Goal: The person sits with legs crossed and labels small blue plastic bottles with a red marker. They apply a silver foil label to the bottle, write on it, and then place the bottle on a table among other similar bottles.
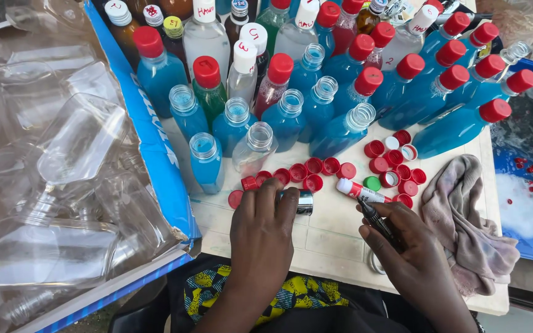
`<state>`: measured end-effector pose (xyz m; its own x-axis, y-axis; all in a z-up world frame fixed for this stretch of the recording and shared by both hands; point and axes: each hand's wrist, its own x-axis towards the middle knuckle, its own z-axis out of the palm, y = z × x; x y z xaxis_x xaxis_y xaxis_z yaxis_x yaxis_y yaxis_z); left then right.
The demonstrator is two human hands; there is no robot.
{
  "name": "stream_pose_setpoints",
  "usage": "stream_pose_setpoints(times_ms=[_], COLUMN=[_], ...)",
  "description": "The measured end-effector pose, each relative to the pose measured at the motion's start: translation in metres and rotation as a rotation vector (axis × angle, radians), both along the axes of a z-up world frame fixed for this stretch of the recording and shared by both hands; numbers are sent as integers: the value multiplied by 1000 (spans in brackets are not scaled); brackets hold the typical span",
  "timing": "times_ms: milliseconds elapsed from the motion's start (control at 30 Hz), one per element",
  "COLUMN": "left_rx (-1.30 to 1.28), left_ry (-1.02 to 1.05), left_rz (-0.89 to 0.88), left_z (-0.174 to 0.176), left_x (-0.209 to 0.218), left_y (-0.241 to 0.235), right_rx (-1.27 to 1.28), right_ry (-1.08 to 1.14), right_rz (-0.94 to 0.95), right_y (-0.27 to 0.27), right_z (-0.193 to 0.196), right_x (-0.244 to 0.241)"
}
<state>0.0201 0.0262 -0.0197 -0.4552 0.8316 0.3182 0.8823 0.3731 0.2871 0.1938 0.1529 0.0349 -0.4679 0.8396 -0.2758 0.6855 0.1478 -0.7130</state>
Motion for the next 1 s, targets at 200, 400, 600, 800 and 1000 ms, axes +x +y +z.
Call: stream_pose_setpoints(times_ms=[200, 400, 600, 800, 1000], left_rx=[118, 414, 365, 430, 487], left_ry=[-232, -883, -1043, -971, -703], left_rz=[-101, -155, -116, -147, -238], left_z=[0, 23, 24, 17, 18], left_x=[-3, 5, 12, 11, 4], left_y=[-4, -12, -13, -11, -12], right_rx=[-156, -148, -85, -6, -119], right_ry=[153, 357, 421, 492, 414], right_rz=[-76, -81, 59, 94, 124], right_y=[-6, -14, -25, -29, -20], right_z=[6, -7, -4, -5, 0], right_x=[-1, 5, -6, -10, -11])
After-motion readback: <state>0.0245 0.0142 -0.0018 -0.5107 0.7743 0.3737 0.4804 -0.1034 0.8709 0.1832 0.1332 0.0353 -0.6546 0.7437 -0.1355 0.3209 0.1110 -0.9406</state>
